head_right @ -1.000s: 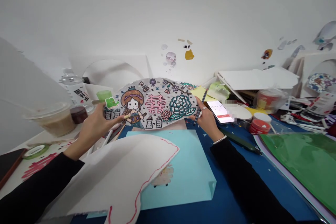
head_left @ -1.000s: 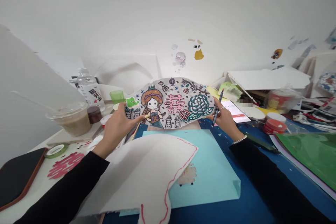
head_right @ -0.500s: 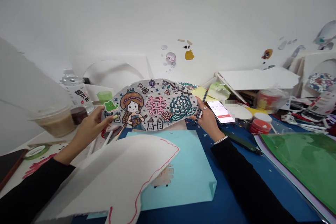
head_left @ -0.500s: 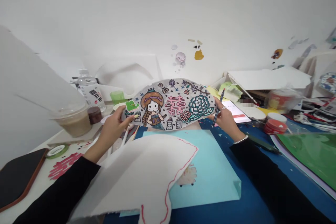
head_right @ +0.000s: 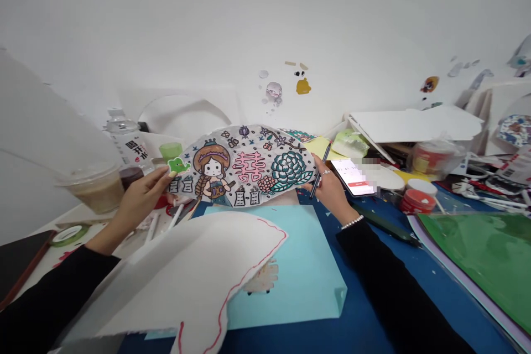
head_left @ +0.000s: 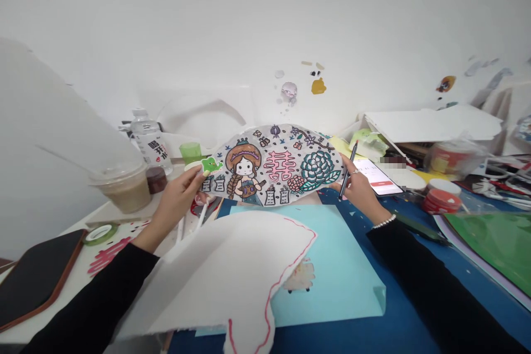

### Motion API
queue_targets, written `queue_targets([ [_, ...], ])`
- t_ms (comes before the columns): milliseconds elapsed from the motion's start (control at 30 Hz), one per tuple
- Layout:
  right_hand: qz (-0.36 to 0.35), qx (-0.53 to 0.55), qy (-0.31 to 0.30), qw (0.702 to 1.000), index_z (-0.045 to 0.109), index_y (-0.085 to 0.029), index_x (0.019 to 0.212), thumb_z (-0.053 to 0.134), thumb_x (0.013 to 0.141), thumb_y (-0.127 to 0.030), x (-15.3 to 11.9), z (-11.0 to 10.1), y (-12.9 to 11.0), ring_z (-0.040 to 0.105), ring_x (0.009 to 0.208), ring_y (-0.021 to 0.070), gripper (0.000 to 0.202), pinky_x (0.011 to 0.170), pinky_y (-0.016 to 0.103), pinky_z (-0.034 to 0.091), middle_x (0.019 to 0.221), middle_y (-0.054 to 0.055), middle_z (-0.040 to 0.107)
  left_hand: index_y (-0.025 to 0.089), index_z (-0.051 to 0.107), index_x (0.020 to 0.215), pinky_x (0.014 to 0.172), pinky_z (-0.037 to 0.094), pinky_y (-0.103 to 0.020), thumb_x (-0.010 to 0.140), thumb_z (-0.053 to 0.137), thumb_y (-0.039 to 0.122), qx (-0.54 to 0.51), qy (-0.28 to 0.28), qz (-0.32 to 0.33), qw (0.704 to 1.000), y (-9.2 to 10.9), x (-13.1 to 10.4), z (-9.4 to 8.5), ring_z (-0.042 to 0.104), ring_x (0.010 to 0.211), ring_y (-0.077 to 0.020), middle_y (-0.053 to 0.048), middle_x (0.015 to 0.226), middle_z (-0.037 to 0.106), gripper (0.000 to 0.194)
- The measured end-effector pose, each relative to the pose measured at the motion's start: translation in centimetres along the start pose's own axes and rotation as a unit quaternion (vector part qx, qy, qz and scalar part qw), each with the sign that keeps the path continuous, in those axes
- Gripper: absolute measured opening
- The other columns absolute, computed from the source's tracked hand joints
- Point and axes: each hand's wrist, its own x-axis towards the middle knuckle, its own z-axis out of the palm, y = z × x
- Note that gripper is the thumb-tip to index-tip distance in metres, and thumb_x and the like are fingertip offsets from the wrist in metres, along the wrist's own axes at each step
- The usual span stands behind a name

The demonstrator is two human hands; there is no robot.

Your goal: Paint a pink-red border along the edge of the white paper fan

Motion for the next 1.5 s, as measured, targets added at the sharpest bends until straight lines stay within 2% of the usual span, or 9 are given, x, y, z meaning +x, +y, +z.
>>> queue_targets([
  [100,0.005,0.01,-0.005,1.0,0.024,-0.019,0.133,0.058,0.07,-0.033,-0.01,-0.01,-0.05,0.057,0.085,0.0259,0.072,0.062,0.033,0.045,0.116,0.013,0.053,0.013,0.055,0.107,0.081,0.039,-0.028,0.078,0.034,0.046,0.01,0.016,-0.006,1.0,-0.07,0.14,-0.07,0.054,0.091,-0.0222,-0.006,0.102,0.062,0.049],
  [233,0.006,0.018,-0.007,1.0,0.025,-0.018,0.132,0.058,0.069,-0.031,-0.06,-0.01,-0.16,0.058,0.082,0.0253,0.073,0.061,0.033,0.045,0.111,0.012,0.056,0.013,0.056,0.105,0.083,0.038,-0.03,0.078,0.034,0.046,0.012,0.025,-0.011,1.0,-0.19,0.22,0.04,0.052,0.096,-0.0233,-0.006,0.109,0.059,0.048],
  [333,0.0,0.021,-0.007,1.0,0.025,-0.018,0.132,0.058,0.069,-0.031,-0.05,-0.04,-0.2,0.059,0.079,0.0246,0.072,0.061,0.033,0.045,0.108,0.011,0.057,0.013,0.057,0.105,0.082,0.039,-0.029,0.078,0.033,0.045,0.01,0.031,-0.013,0.999,-0.22,0.2,0.07,0.053,0.093,-0.0227,-0.006,0.1,0.063,0.049],
  [400,-0.001,0.025,-0.007,1.0,0.026,-0.017,0.132,0.058,0.069,-0.031,-0.04,-0.06,-0.2,0.059,0.079,0.0245,0.072,0.061,0.033,0.045,0.106,0.011,0.058,0.012,0.056,0.106,0.078,0.041,-0.029,0.079,0.032,0.046,0.006,0.025,-0.012,1.0,-0.19,0.17,0.05,0.056,0.085,-0.022,-0.004,0.079,0.066,0.05],
  [533,0.0,0.033,-0.006,0.999,0.026,-0.018,0.132,0.058,0.069,-0.033,-0.01,-0.09,-0.19,0.059,0.077,0.024,0.072,0.062,0.033,0.046,0.109,0.012,0.057,0.013,0.054,0.109,0.07,0.043,-0.028,0.08,0.03,0.047,-0.003,0.01,-0.008,1.0,0.04,0.12,0.02,0.058,0.065,-0.0198,0.003,0.047,0.056,0.051],
  [800,0.011,0.038,-0.013,0.999,0.026,-0.017,0.131,0.058,0.069,-0.033,0.03,-0.17,-0.32,0.059,0.078,0.0238,0.071,0.06,0.032,0.046,0.109,0.013,0.056,0.014,0.056,0.103,0.066,0.041,-0.025,0.078,0.032,0.047,0.002,0.013,-0.005,1.0,0.41,0.08,-0.03,0.056,0.062,-0.0173,0.001,0.065,0.061,0.048],
  [1000,0.008,0.033,-0.011,0.999,0.027,-0.016,0.131,0.057,0.07,-0.034,0.02,-0.13,-0.24,0.058,0.079,0.0238,0.071,0.06,0.032,0.045,0.111,0.013,0.055,0.016,0.055,0.099,0.054,0.035,-0.024,0.074,0.039,0.05,0.033,0.018,-0.008,0.999,0.43,-0.08,0.04,0.049,0.052,-0.0164,0.003,0.05,0.052,0.045],
  [1233,0.0,0.03,-0.01,1.0,0.027,-0.018,0.131,0.059,0.069,-0.034,-0.02,-0.08,-0.25,0.058,0.077,0.0224,0.072,0.062,0.031,0.045,0.116,0.013,0.052,0.02,0.044,0.063,0.047,0.026,-0.023,0.074,0.037,0.054,0.086,0.062,0.015,0.994,0.74,-0.1,0.41,0.039,0.047,-0.0131,0.005,0.048,0.038,0.036],
  [1500,0.0,0.029,-0.012,1.0,0.027,-0.017,0.131,0.058,0.07,-0.033,-0.06,-0.09,-0.08,0.055,0.061,0.0176,0.07,0.058,0.031,0.045,0.111,0.013,0.055,0.019,0.038,0.059,0.049,0.024,-0.021,0.081,0.03,0.048,0.063,0.07,0.038,0.995,0.56,0.13,0.62,0.037,0.052,-0.011,0.004,0.052,0.037,0.037],
])
